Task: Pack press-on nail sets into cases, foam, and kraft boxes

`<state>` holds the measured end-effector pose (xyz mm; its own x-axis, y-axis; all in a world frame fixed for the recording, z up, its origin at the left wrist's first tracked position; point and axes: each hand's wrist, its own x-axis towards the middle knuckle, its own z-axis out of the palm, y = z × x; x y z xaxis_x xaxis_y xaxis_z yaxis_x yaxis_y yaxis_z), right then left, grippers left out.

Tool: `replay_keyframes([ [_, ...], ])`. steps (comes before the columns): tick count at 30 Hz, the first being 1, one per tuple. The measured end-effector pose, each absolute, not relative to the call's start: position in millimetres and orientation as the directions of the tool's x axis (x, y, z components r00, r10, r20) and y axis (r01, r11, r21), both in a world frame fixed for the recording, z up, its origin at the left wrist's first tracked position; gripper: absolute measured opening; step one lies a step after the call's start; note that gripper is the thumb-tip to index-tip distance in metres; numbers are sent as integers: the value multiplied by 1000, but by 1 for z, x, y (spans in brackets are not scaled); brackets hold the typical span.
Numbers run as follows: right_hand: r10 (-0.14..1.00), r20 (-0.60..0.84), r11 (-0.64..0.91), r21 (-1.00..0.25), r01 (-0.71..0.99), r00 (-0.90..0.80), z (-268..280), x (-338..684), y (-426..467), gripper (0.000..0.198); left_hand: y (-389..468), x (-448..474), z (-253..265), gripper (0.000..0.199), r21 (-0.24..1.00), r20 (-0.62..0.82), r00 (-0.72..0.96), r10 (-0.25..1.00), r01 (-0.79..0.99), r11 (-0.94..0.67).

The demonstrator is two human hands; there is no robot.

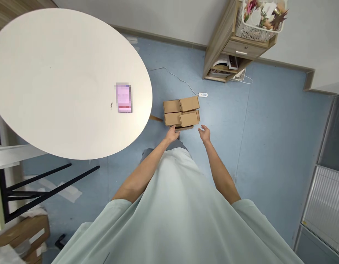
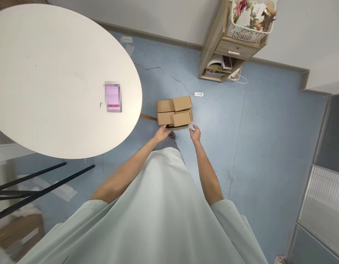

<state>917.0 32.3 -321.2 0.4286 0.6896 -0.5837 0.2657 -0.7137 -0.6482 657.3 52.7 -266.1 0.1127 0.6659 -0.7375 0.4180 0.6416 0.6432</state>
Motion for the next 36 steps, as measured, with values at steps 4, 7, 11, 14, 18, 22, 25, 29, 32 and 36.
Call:
replay_keyframes([
  [4,688,-631,-720,-655,231,359,-302,905,21,48,43,637,-237,75,553,-802,50,596,439,708],
  [7,701,-644,-709,-677,197,306,-286,894,13,52,34,618,-215,62,571,-782,4,624,408,712],
  [11,724,-647,-688,-700,190,239,-267,877,14,58,21,592,-194,47,649,-728,23,685,345,678],
  [14,753,-633,-658,-729,188,179,-253,860,21,62,12,574,-181,44,690,-705,39,709,272,671],
  [18,806,-582,-592,-782,197,108,-229,824,33,68,1,546,-161,42,720,-689,46,723,158,676],
  [22,855,-518,-510,-835,205,20,-195,768,37,71,-18,501,-139,44,777,-629,52,775,75,625],
  [25,876,-476,-450,-865,220,-81,-166,713,33,71,-40,455,-123,45,810,-587,15,810,0,587],
  [29,878,-439,-391,-888,240,-192,-133,628,18,72,-81,384,-107,43,833,-552,-94,829,-99,544],
  [32,872,-410,-354,-905,234,-267,-115,563,1,69,-117,330,-96,42,844,-534,-183,825,-176,507],
  [36,843,-385,-305,-917,257,-376,-96,484,-23,65,-162,269,-81,43,853,-517,-293,804,-258,454],
])
